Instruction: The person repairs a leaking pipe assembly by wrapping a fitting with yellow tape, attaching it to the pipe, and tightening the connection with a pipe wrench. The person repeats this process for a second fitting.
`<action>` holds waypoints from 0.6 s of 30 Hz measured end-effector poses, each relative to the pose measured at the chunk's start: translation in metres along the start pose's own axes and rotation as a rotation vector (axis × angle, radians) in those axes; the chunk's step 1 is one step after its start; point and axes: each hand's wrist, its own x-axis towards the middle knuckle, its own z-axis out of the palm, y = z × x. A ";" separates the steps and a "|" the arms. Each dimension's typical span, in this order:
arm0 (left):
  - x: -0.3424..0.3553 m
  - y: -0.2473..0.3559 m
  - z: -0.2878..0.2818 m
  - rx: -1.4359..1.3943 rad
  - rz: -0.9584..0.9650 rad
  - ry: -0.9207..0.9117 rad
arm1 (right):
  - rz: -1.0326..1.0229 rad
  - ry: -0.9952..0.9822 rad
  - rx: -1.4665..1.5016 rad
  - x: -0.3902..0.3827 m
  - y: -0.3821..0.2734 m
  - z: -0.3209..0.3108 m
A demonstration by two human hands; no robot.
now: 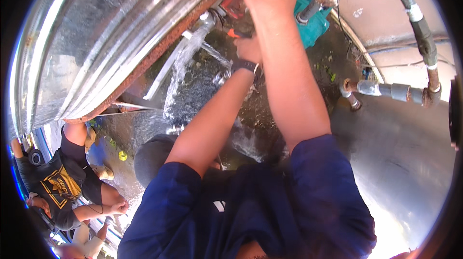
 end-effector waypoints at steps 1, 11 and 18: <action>0.001 0.003 -0.004 0.048 0.031 -0.060 | 0.039 -0.028 0.088 -0.001 -0.002 -0.002; 0.021 0.028 -0.046 -1.190 -0.322 -0.361 | 0.073 0.256 -0.125 -0.008 -0.002 -0.026; 0.064 0.022 -0.056 -1.156 -0.203 -0.422 | 0.122 0.372 0.146 -0.040 -0.030 -0.117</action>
